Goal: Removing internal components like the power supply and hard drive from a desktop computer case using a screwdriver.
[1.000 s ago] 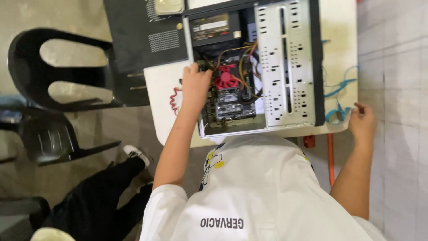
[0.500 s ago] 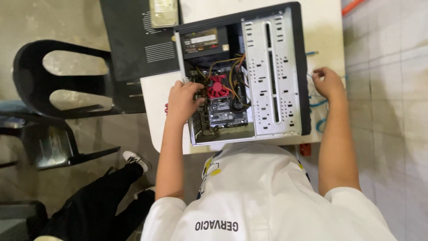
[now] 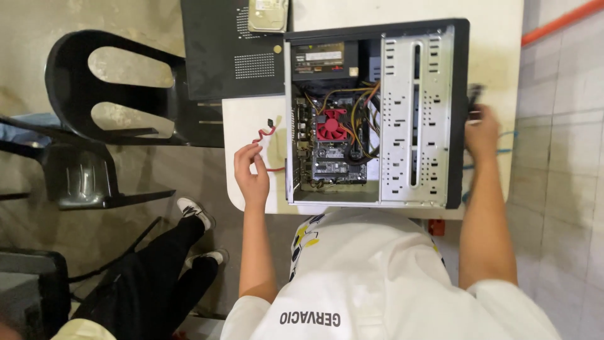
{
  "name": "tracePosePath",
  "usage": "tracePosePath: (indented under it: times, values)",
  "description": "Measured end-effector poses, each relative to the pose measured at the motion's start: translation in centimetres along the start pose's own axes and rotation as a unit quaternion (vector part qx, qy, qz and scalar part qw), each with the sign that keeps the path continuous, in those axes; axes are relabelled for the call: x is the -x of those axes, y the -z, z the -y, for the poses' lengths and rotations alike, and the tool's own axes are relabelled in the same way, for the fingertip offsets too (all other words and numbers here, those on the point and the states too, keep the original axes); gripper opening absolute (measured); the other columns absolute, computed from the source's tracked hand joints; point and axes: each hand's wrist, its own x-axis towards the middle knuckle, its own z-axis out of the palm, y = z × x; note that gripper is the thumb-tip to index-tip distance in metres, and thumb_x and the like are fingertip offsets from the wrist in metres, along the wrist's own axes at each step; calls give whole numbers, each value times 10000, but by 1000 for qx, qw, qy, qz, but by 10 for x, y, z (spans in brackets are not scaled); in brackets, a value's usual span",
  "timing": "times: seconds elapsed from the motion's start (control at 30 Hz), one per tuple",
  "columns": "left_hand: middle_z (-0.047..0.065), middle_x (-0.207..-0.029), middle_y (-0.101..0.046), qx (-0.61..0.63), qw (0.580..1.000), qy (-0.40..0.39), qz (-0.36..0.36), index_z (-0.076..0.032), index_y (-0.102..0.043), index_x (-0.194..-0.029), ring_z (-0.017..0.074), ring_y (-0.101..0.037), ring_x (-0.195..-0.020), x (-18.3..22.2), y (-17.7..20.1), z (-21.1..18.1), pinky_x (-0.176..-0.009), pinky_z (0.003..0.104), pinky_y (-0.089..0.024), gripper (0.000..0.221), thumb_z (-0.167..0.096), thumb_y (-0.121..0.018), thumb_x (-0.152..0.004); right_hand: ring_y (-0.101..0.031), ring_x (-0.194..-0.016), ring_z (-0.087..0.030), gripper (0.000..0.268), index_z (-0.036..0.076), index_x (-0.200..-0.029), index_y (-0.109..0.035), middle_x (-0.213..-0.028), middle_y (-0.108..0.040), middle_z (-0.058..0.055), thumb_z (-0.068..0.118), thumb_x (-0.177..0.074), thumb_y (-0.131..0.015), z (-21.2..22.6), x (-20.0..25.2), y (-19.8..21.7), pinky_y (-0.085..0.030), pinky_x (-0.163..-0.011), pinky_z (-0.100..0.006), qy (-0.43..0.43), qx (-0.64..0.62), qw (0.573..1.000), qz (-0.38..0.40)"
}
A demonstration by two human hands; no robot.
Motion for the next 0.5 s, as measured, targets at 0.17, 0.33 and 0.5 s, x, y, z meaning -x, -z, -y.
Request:
tracePosePath:
  times: [0.17, 0.33, 0.5]
  values:
    - [114, -1123, -663, 9, 997, -62, -43, -66, -707, -1111, 291, -651, -1054, -12, 10, -44, -879, 370, -552, 252, 70, -562, -954, -651, -948, -522, 369, -166, -1445, -568, -1192, -565, -348, -60, -1115, -695, 133, 29, 111, -570, -747, -476, 273, 0, 950, -149]
    - [57, -646, -665, 256, 961, 83, 70, -33, -720, -810, 114, -591, -525, -14, 10, -172, -400, 249, -401, 121, -72, -670, -913, -628, -1314, -562, 356, -223, -1340, -583, -1384, -577, -389, 79, -1185, -475, 291, 85, 107, -503, -1126, -599, 490, -14, 871, 14]
    - [166, -1279, -640, -233, 877, -419, 10, -292, -406, -1500, 325, -691, -1039, -21, 13, -125, -945, 552, -560, 399, -157, -372, -1126, -733, -949, -267, 394, 237, -1228, -641, -990, -760, -34, 381, -870, -720, 394, 173, -4, -592, -833, -409, 356, 1, 904, 239]
